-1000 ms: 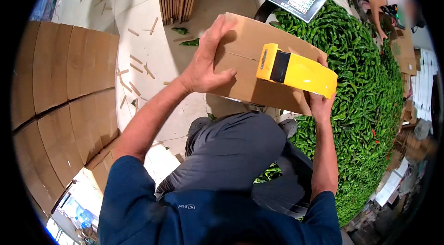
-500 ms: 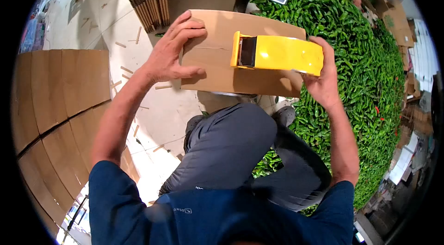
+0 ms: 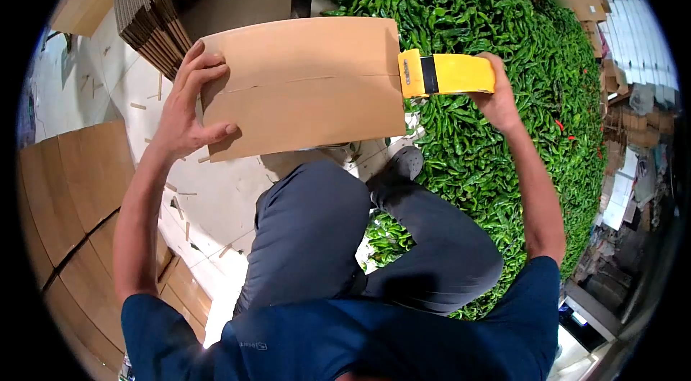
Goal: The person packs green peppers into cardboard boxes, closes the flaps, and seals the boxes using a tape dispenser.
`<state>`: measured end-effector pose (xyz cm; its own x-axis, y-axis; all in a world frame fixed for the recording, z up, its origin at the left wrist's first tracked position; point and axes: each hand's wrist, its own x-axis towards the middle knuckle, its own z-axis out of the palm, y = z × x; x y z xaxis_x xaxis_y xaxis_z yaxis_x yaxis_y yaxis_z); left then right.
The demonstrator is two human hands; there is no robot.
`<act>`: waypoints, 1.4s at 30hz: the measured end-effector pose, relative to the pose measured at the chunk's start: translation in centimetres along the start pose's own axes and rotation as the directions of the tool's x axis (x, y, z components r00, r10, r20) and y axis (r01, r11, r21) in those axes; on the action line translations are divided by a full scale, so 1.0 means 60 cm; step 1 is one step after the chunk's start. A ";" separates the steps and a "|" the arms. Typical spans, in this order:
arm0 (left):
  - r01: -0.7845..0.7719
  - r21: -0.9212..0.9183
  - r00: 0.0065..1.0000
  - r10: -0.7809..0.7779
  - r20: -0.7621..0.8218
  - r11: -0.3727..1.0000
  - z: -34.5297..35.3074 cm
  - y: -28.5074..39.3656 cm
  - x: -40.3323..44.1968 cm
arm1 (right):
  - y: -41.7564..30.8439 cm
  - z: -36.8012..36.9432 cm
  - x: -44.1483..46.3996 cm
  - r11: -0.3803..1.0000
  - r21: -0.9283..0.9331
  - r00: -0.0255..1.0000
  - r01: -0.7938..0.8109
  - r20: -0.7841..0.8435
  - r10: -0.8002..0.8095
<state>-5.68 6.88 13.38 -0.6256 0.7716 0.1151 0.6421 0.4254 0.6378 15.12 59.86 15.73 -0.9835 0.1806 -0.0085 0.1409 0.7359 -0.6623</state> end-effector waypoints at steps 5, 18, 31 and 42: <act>-0.014 0.365 0.996 -0.018 0.084 0.931 -0.023 0.037 0.017 | 0.073 0.167 -0.030 0.908 0.334 0.963 -0.253 0.000 0.269; -0.214 0.479 0.976 0.168 0.138 0.851 0.216 0.295 0.242 | 0.031 0.216 -0.007 0.992 0.062 0.993 0.113 -0.039 -0.111; -0.198 0.561 0.967 0.065 0.247 0.804 0.212 0.301 0.241 | 0.043 0.268 0.072 0.932 -0.060 0.871 0.358 0.382 -0.310; -0.289 0.500 0.957 0.237 0.166 0.817 0.229 0.267 0.239 | -0.020 0.381 0.128 0.554 -0.666 0.615 0.499 0.723 0.315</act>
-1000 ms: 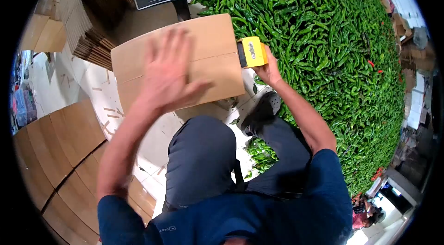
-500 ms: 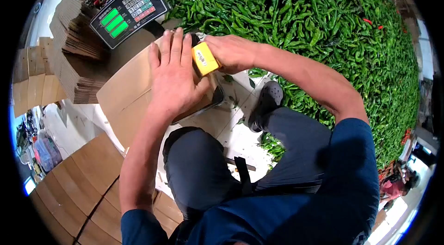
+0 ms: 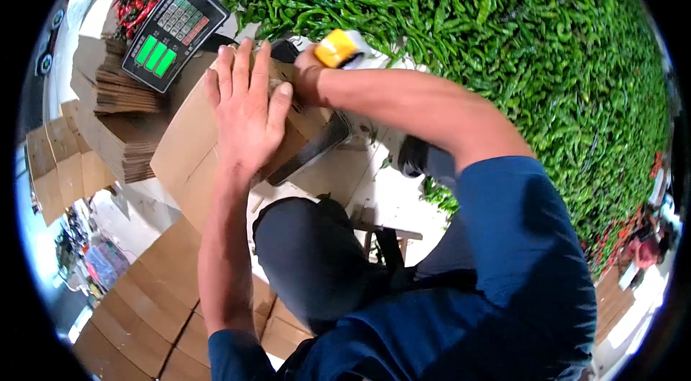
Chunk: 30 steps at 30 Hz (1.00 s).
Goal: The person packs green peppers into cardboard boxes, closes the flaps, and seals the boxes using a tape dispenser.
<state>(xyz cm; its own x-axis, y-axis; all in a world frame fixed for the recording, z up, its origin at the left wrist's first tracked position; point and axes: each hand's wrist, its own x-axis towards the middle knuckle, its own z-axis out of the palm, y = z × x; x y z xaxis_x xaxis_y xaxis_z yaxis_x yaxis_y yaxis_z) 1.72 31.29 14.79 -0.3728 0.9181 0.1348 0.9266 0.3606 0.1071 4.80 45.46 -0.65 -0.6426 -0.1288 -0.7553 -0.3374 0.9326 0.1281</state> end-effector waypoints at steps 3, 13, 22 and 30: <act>0.027 -0.135 0.999 -0.031 -0.028 0.991 -0.002 -0.008 -0.006 | -0.023 0.027 0.109 0.865 -0.492 0.959 0.098 0.278 0.050; 0.055 -0.369 0.993 -0.090 -0.080 0.928 -0.003 -0.044 -0.020 | -0.166 0.238 -0.052 0.644 0.728 0.927 0.236 0.029 -0.374; 0.546 -0.017 0.831 -0.544 -0.119 0.838 -0.060 -0.245 -0.309 | -0.265 0.331 -0.071 0.461 0.887 0.931 -0.003 -0.166 0.325; 0.065 -0.934 0.615 -0.723 0.315 -0.352 0.169 -0.267 -0.445 | -0.086 -0.054 -0.148 -0.419 0.413 0.583 0.809 -0.469 0.663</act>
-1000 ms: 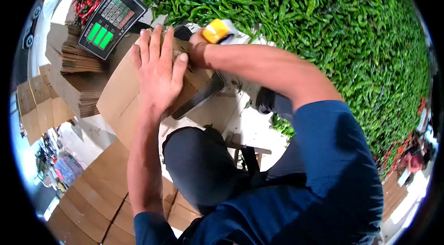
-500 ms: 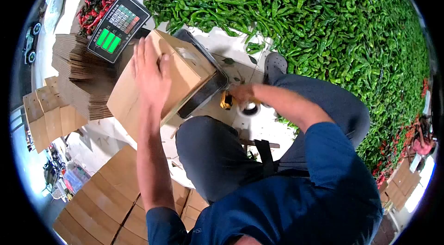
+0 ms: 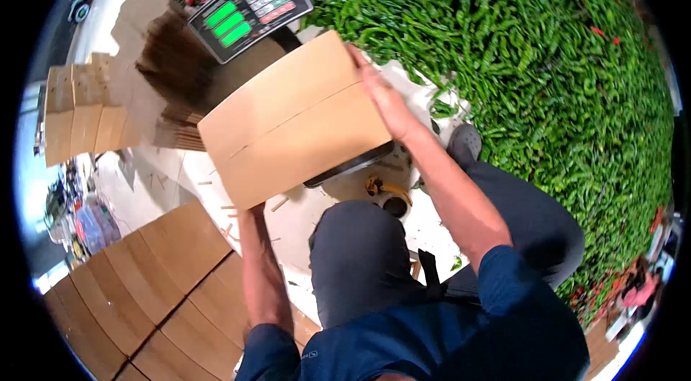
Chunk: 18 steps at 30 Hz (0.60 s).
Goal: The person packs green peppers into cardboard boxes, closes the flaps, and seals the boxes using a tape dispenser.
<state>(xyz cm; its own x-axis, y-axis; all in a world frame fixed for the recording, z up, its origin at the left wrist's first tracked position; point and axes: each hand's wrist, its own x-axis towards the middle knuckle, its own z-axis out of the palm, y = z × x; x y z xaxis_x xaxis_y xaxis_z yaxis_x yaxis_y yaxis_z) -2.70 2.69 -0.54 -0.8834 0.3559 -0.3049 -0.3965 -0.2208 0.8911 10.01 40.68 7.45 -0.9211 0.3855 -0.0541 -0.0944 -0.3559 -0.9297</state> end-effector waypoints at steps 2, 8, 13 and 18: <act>-0.108 0.071 0.993 0.111 -0.050 0.992 -0.035 -0.095 0.018 | 0.040 -0.015 -0.003 0.954 -0.031 0.953 -0.299 -0.061 0.296; 0.170 -0.011 0.981 -0.170 -0.097 0.985 -0.020 -0.149 0.048 | 0.219 -0.166 -0.058 0.938 0.040 0.938 -0.346 0.021 0.345; 0.176 0.351 0.974 -0.215 0.074 0.920 0.021 -0.095 0.004 | 0.050 -0.153 -0.044 0.738 -0.506 0.855 -0.447 0.004 0.519; 0.271 0.561 0.940 -0.340 0.020 0.782 0.100 -0.013 -0.071 | -0.009 -0.136 -0.065 0.811 -0.251 0.849 -0.528 -0.189 0.494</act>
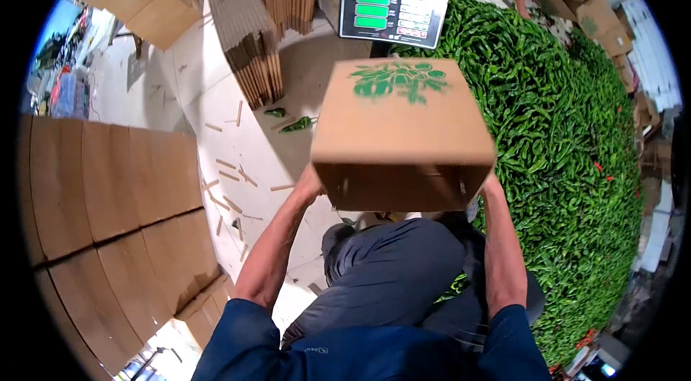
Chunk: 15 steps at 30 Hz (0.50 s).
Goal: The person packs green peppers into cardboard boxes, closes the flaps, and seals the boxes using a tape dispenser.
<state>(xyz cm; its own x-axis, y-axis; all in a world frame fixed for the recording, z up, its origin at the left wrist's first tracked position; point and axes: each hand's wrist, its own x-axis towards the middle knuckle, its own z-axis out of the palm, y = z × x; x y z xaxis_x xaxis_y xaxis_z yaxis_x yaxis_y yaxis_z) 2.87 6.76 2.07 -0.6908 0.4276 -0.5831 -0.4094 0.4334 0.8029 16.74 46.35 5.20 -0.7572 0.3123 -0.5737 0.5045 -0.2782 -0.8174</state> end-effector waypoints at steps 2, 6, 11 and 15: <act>-0.288 0.143 0.946 0.305 -0.108 0.947 0.012 -0.009 -0.011 | -0.021 -0.001 -0.007 0.961 0.242 0.990 -0.136 0.000 0.140; -0.298 0.315 0.895 0.378 -0.235 0.901 -0.002 -0.009 -0.029 | 0.047 0.002 0.035 0.958 0.253 0.991 -0.133 0.040 0.127; -0.112 -0.179 0.973 0.071 -0.218 0.978 -0.005 0.033 -0.094 | 0.067 0.016 0.027 0.965 0.171 0.976 -0.198 0.125 0.178; -0.234 -0.313 0.958 0.162 -0.238 0.920 0.010 -0.014 -0.095 | 0.048 0.034 -0.004 0.990 0.013 0.989 -0.144 0.034 0.143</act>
<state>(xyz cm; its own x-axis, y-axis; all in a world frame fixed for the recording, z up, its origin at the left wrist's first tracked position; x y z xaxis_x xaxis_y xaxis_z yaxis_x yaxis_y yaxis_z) 7.47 4.45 4.66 -0.8697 0.2914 -0.3985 -0.4020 0.0504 0.9143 17.53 43.58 3.09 -0.6911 0.2379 -0.6825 0.6025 -0.3321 -0.7258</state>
